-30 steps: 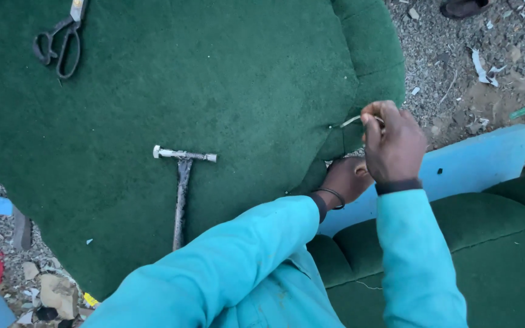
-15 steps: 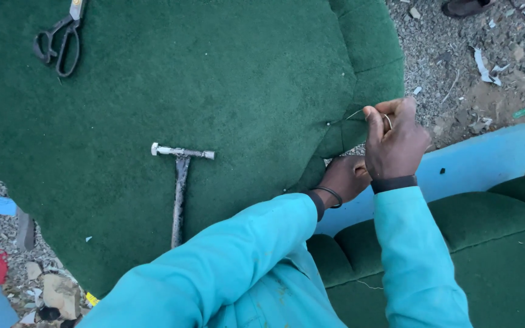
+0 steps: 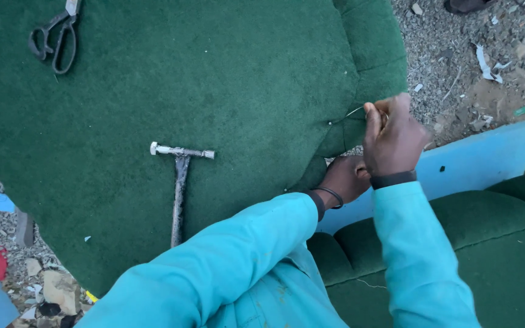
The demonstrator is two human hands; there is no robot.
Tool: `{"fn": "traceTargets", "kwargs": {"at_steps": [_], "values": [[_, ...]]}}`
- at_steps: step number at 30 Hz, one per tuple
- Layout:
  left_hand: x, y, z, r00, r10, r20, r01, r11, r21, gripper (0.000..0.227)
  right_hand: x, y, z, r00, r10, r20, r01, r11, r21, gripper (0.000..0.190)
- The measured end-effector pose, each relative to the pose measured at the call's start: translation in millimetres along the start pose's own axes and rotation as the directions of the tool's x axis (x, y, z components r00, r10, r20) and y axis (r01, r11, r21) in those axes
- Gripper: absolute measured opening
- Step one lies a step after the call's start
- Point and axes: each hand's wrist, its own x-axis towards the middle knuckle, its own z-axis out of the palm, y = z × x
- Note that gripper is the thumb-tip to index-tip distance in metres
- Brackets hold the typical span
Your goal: Hand-stitching the corners of a green velvet sofa using a needle and thread.
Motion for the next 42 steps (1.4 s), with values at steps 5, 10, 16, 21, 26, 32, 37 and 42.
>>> {"fn": "traceTargets", "kwargs": {"at_steps": [5, 10, 16, 21, 26, 32, 37, 42], "values": [[5, -32, 12, 0.998, 0.063, 0.005, -0.062, 0.995, -0.078, 0.039, 52, 23, 4, 0.915, -0.006, 0.403, 0.010, 1.000, -0.008, 0.033], [5, -21, 3, 0.989, 0.123, 0.082, -0.114, 0.988, -0.103, 0.041, 55, -7, -6, 0.812, 0.036, 0.583, -0.014, 0.999, -0.042, 0.022], [0, -10, -2, 0.991, 0.108, 0.078, -0.102, 0.992, -0.076, 0.041, 67, -13, -24, 0.739, 0.156, 0.655, -0.092, 0.987, -0.132, 0.030], [-3, -11, -2, 0.989, 0.124, 0.080, -0.117, 0.989, -0.087, 0.043, 85, 10, -20, 0.722, 0.125, 0.681, -0.035, 0.989, -0.145, 0.035], [-5, -10, -4, 0.988, 0.131, 0.086, -0.124, 0.989, -0.079, 0.045, 92, 0, -27, 0.714, -0.048, 0.698, 0.094, 0.995, -0.028, 0.022], [-5, 5, -8, 0.991, 0.115, 0.068, -0.106, 0.987, -0.120, 0.044, 50, 25, -8, 0.803, 0.042, 0.594, 0.006, 0.997, -0.079, 0.030], [-2, -1, -4, 0.993, 0.104, 0.062, -0.097, 0.990, -0.101, 0.043, 64, 8, -21, 0.778, -0.025, 0.628, 0.054, 0.998, -0.028, 0.027], [-6, -2, -4, 0.992, 0.110, 0.061, -0.103, 0.987, -0.120, 0.045, 67, 22, -12, 0.761, 0.014, 0.648, -0.047, 0.998, 0.033, 0.025]]}}
